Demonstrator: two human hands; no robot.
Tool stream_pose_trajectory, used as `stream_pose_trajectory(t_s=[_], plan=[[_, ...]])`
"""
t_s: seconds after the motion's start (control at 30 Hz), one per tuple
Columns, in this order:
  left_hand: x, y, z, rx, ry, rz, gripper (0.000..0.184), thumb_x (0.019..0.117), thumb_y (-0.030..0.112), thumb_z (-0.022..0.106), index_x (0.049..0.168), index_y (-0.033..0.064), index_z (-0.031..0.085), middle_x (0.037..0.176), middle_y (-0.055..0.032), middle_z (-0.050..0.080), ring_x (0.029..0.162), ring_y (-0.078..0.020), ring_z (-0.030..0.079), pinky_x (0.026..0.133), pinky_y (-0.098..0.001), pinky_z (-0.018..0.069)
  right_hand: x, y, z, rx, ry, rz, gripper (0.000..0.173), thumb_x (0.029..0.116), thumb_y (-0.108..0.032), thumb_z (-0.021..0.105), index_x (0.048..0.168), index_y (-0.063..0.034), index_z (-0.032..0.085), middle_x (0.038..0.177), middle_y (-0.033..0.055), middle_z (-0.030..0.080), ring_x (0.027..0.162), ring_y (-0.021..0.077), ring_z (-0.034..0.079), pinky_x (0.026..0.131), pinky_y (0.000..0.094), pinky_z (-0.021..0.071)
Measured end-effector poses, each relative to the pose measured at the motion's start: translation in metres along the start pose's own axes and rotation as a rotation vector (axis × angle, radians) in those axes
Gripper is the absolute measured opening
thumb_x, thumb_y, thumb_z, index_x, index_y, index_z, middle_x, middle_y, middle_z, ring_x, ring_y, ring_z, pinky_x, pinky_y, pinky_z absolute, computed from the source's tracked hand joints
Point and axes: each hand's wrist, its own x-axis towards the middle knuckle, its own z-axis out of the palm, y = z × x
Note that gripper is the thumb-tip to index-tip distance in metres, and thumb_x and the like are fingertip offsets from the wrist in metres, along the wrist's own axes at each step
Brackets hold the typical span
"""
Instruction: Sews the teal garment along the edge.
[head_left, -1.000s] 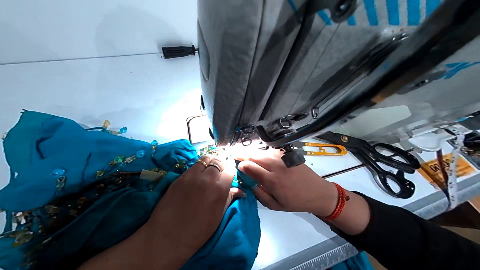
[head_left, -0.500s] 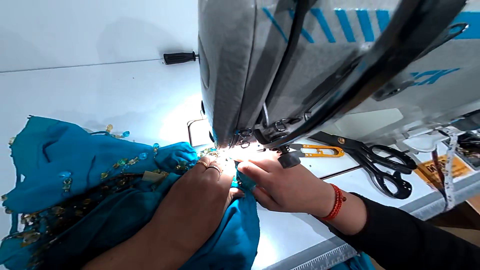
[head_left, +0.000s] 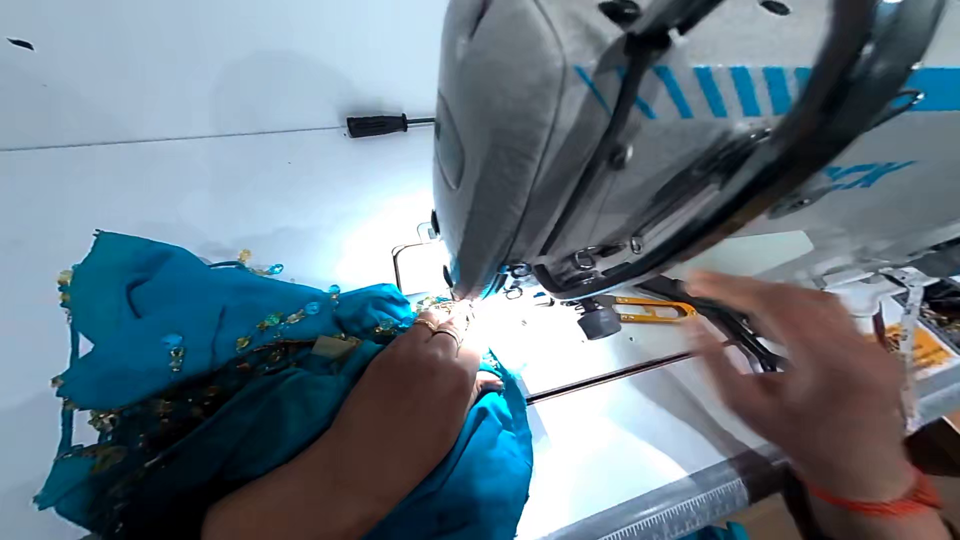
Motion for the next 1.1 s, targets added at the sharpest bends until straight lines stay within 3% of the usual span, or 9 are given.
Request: stream_pose_trajectory(t_s=[0.07,0.2,0.27,0.33,0.47,0.73,0.97,1.1], plan=[[0.001,-0.001,-0.008,0.014,-0.089,0.02,0.054,0.1057,0.043,0.038,0.119,0.0046,0.074,0.13,-0.0128,0.07,0.125,-0.0287,0.065,0.104,-0.0421,0.05,-0.032,0.052,-0.017,-0.11,0.063,0.197,0.044,0.1048,-0.029,0.051,0.125,0.0058,0.066,0.118,0.0308,0.068,0.104,0.0491,0.067,0.089,0.0616,0.0521],[0.002,0.0,-0.01,0.026,-0.129,0.015,0.055,0.1067,0.043,0.038,0.118,0.0037,0.075,0.128,-0.0152,0.07,0.124,-0.0317,0.065,0.103,-0.0441,0.0502,-0.065,0.112,-0.02,-0.12,-0.018,0.325,0.059,0.1066,-0.041,0.043,0.137,0.0068,0.059,0.14,0.0312,0.058,0.134,0.0494,0.053,0.112,0.0618,0.0391],[-0.001,0.0,0.0,0.017,-0.005,0.003,0.05,0.1032,0.043,0.042,0.102,0.008,0.078,0.111,-0.0131,0.075,0.111,-0.0299,0.071,0.091,-0.0412,0.0569,-0.068,0.108,-0.013,-0.109,-0.017,0.329,0.059,0.1062,-0.042,0.043,0.136,0.0062,0.062,0.14,0.0289,0.06,0.135,0.0474,0.053,0.114,0.0614,0.0383],[-0.003,0.001,0.004,0.005,0.041,-0.006,0.048,0.1016,0.043,0.044,0.094,0.01,0.078,0.103,-0.0127,0.076,0.105,-0.0299,0.072,0.084,-0.0402,0.0588,-0.069,0.096,-0.006,-0.107,-0.016,0.341,0.058,0.1063,-0.039,0.044,0.13,0.0086,0.066,0.134,0.0295,0.064,0.128,0.0487,0.059,0.109,0.0643,0.0427],[-0.003,0.001,0.003,0.0,0.048,0.009,0.046,0.1019,0.043,0.045,0.094,0.0118,0.078,0.102,-0.0115,0.076,0.105,-0.0288,0.072,0.085,-0.0385,0.0591,-0.07,0.093,-0.001,-0.081,0.0,0.364,0.057,0.1068,-0.038,0.042,0.126,0.0093,0.068,0.132,0.0296,0.065,0.127,0.0465,0.061,0.109,0.0601,0.0442],[-0.005,0.002,0.002,0.028,0.054,0.026,0.049,0.103,0.043,0.042,0.09,0.0105,0.077,0.1,-0.0127,0.076,0.105,-0.03,0.073,0.083,-0.039,0.0597,-0.075,0.093,0.001,-0.099,0.044,0.351,0.055,0.1065,-0.035,0.042,0.133,0.008,0.063,0.138,0.0287,0.062,0.133,0.045,0.057,0.112,0.0563,0.0427],[-0.005,0.001,0.004,0.023,0.053,0.014,0.049,0.1026,0.045,0.043,0.096,0.0124,0.079,0.103,-0.0106,0.076,0.104,-0.028,0.073,0.083,-0.0379,0.06,-0.077,0.097,0.0,-0.105,0.114,0.317,0.056,0.1052,-0.036,0.046,0.139,0.0073,0.057,0.144,0.0308,0.055,0.138,0.0452,0.051,0.115,0.0551,0.0393],[-0.005,0.0,0.004,0.015,0.061,0.014,0.047,0.1025,0.044,0.042,0.096,0.0132,0.078,0.106,-0.0083,0.076,0.107,-0.0264,0.072,0.087,-0.0372,0.0588,-0.077,0.08,0.0,-0.145,0.265,0.158,0.045,0.1033,-0.026,0.052,0.129,0.0087,0.062,0.131,0.0345,0.062,0.124,0.0478,0.06,0.107,0.0532,0.0448]])
